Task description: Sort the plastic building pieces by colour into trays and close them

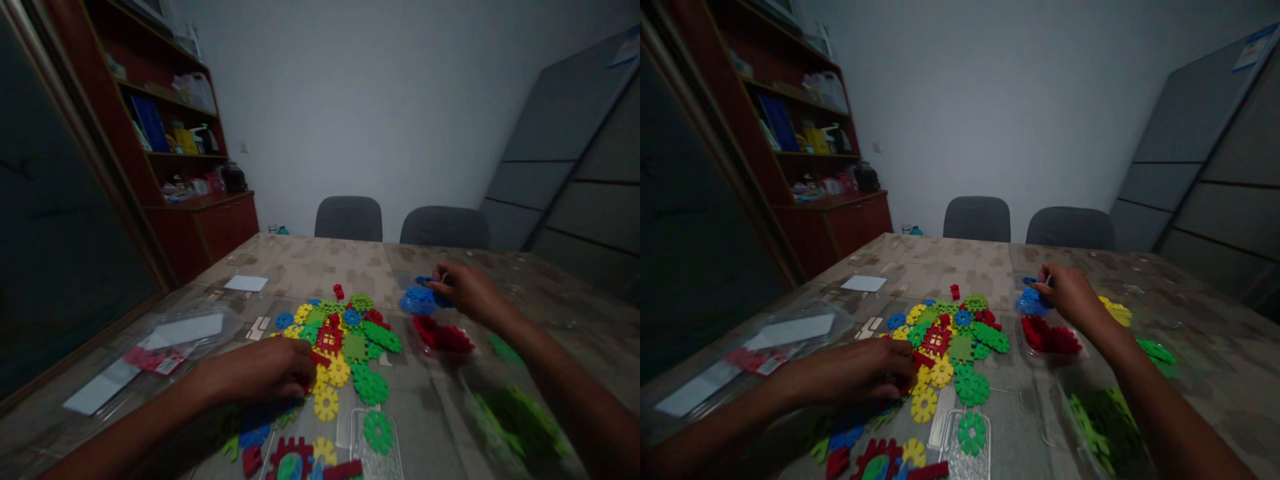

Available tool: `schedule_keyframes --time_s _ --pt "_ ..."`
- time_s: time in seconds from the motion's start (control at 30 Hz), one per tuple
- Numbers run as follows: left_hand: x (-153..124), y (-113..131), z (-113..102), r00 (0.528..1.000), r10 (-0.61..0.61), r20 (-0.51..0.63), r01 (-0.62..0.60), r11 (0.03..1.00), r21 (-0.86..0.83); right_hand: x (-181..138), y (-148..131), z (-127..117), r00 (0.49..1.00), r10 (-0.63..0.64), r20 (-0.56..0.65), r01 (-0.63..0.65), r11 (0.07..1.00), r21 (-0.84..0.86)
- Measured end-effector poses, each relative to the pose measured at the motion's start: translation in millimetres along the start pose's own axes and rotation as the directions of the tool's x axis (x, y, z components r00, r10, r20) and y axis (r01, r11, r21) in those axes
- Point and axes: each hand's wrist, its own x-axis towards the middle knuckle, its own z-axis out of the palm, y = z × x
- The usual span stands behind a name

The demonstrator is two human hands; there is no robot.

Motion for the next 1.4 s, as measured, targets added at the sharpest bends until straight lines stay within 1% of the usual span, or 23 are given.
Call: schedule_keyframes --time_s 0.1,0.2,0.33,0.43,0.5,0.57,0.63,0.7,0.8,0.87,0.97,1.03,1.1,1.17,1.23,1.27,1.33,1.4 --pt "0 0 0 1.000 -0.001 0.003 0.001 1.000 0.016 23 32 7 0.998 0.049 -0.042 -0.051 0.998 -0.030" --pt "-1 -1 -1 1.000 0.018 -0.012 -0.018 1.000 0.007 34 53 17 0.996 0.083 -0.032 -0.084 0.996 -0.033" --pt "-3 -5 -4 0.997 0.043 -0.063 -0.046 0.998 -0.036 35 64 24 0.993 0.117 0.035 -0.117 0.993 0.002" --pt "-7 -14 -8 0.995 0.051 -0.091 -0.055 0.997 -0.044 30 59 20 0.994 0.097 0.059 -0.099 0.995 0.033" --pt "-11 -21 -13 0.994 0.025 -0.109 -0.029 0.999 -0.037 25 47 16 0.996 0.055 0.066 -0.058 0.997 0.053" --pt "-15 -30 -19 0.991 -0.023 -0.134 0.020 0.999 -0.025 21 25 14 0.997 -0.002 0.082 -0.004 0.997 0.075" --pt "-19 -39 -23 0.985 -0.077 -0.155 0.077 0.997 -0.005 17 -4 16 0.992 -0.067 0.112 0.056 0.993 0.100" --pt "-22 -47 -26 0.978 -0.115 -0.172 0.120 0.993 0.021 15 -38 23 0.979 -0.132 0.155 0.114 0.986 0.119" --pt "-23 -58 -25 0.971 -0.138 -0.193 0.149 0.988 0.042 14 -88 42 0.949 -0.209 0.236 0.189 0.976 0.106" --pt "-23 -64 -23 0.971 -0.141 -0.193 0.152 0.988 0.042 13 -114 57 0.924 -0.228 0.306 0.215 0.974 0.076" --pt "-21 -67 -21 0.971 -0.157 -0.179 0.167 0.985 0.044 13 -140 72 0.881 -0.224 0.417 0.236 0.972 0.024" --pt "-21 -67 -21 0.968 -0.174 -0.180 0.185 0.982 0.045 13 -146 73 0.854 -0.221 0.471 0.254 0.967 -0.006" --pt "-21 -66 -21 0.966 -0.186 -0.180 0.197 0.979 0.045 11 -146 64 0.837 -0.230 0.497 0.280 0.960 -0.027" --pt "-20 -65 -22 0.968 -0.191 -0.165 0.201 0.979 0.047 5 -141 46 0.834 -0.245 0.494 0.305 0.952 -0.042" --pt "-20 -63 -21 0.971 -0.189 -0.148 0.198 0.979 0.049 -10 -130 24 0.850 -0.251 0.464 0.311 0.948 -0.058" --pt "-19 -62 -21 0.972 -0.187 -0.145 0.196 0.980 0.047 -23 -122 14 0.866 -0.243 0.438 0.303 0.950 -0.073" --pt "-18 -59 -21 0.972 -0.185 -0.148 0.192 0.981 0.037 -58 -94 0 0.899 -0.217 0.381 0.277 0.955 -0.108" --pt "-17 -55 -22 0.972 -0.181 -0.148 0.187 0.982 0.027 -106 -48 3 0.946 -0.228 0.231 0.264 0.954 -0.140"
